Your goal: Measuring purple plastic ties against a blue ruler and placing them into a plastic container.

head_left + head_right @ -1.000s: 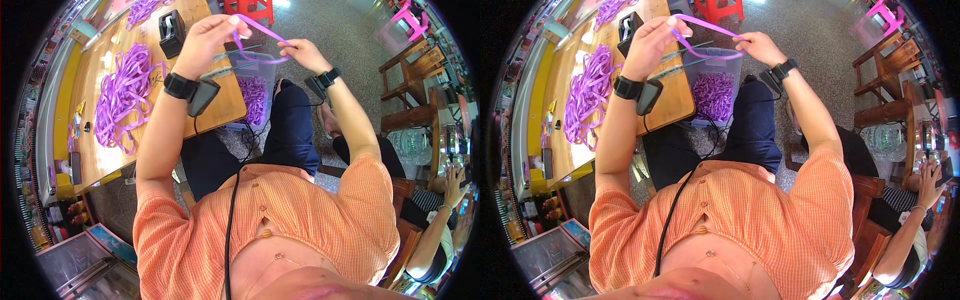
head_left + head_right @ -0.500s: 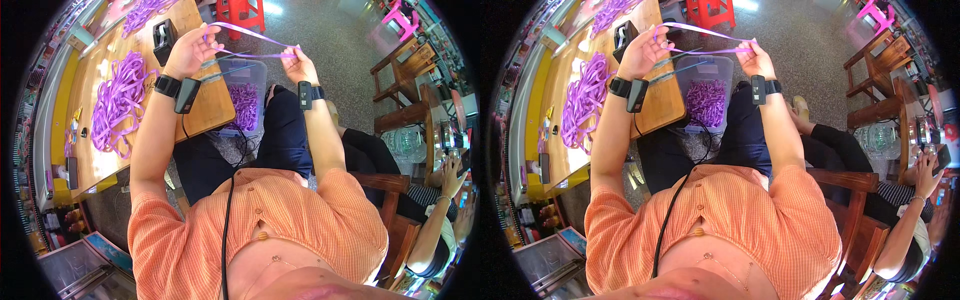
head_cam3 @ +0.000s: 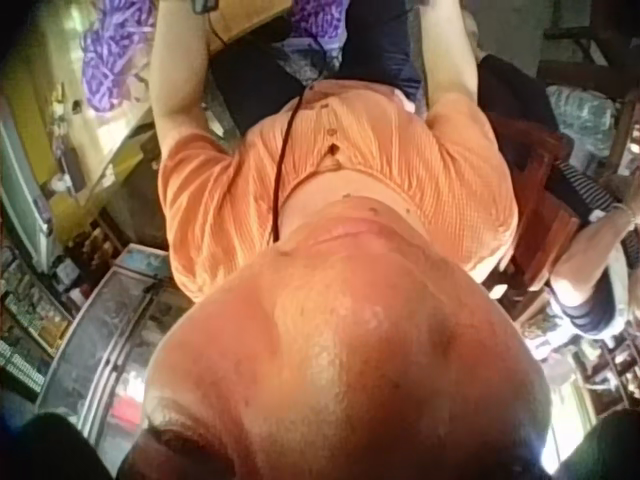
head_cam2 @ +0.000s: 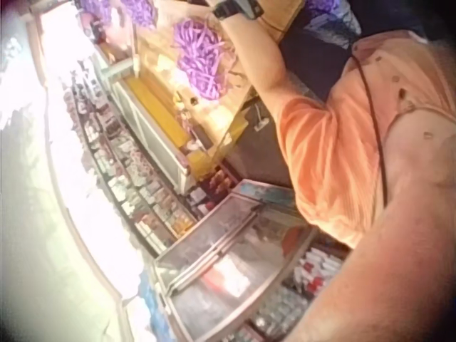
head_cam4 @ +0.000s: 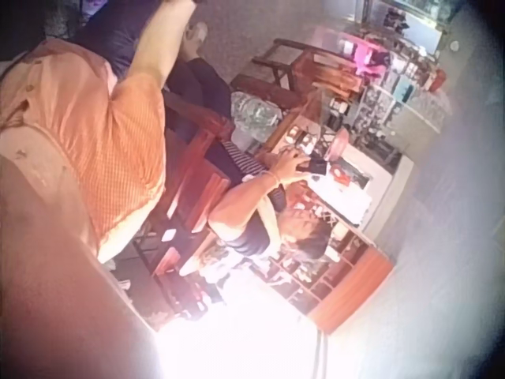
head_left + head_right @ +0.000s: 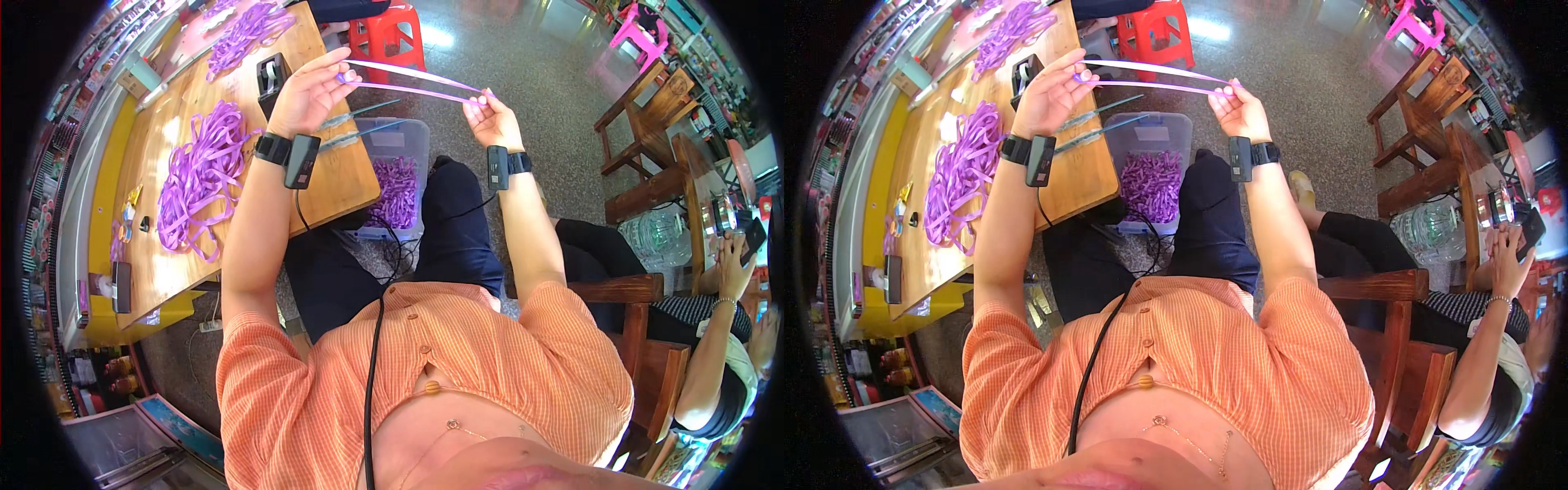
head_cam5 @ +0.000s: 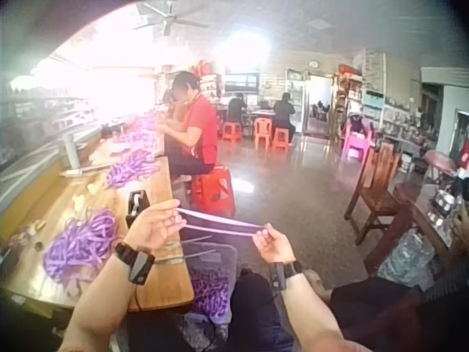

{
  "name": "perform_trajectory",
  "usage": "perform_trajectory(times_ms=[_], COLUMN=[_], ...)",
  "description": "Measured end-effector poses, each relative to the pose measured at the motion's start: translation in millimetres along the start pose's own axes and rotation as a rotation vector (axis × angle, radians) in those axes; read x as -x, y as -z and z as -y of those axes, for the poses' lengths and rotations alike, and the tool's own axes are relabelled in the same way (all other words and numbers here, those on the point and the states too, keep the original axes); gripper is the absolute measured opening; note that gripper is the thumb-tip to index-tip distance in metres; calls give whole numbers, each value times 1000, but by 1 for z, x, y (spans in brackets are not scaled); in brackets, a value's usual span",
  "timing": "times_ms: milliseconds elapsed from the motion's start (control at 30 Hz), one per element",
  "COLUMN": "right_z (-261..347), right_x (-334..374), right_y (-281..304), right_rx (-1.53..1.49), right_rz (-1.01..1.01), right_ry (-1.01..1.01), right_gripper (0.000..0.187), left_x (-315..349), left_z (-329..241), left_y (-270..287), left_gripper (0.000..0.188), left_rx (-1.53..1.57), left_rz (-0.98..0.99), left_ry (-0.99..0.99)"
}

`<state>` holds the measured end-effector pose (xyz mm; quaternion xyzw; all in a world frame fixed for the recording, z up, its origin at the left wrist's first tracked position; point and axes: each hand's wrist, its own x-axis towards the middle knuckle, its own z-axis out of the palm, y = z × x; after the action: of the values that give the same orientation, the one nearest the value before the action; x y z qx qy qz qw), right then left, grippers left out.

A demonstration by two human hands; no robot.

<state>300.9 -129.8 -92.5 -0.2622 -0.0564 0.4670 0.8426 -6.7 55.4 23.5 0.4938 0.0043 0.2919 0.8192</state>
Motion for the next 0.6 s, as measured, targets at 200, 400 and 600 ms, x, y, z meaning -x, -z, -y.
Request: perform_trajectory(times_ms=[200, 400, 600], right_z=[13, 11, 2], right_x=[-10, 25, 73], right_y=[-1, -27, -36], right_rx=[172, 252, 247], right_rz=[-31, 150, 220], right_ry=[-28, 121, 192], right_gripper=[11, 15, 14], left_x=[-2, -1, -1], left_z=[5, 9, 6], left_y=[-5, 4, -6], left_gripper=[23, 27, 25], left_rx=[-312, -1402, -1416], left_rz=[-244, -465, -621], left_ry=[-87, -407, -437])
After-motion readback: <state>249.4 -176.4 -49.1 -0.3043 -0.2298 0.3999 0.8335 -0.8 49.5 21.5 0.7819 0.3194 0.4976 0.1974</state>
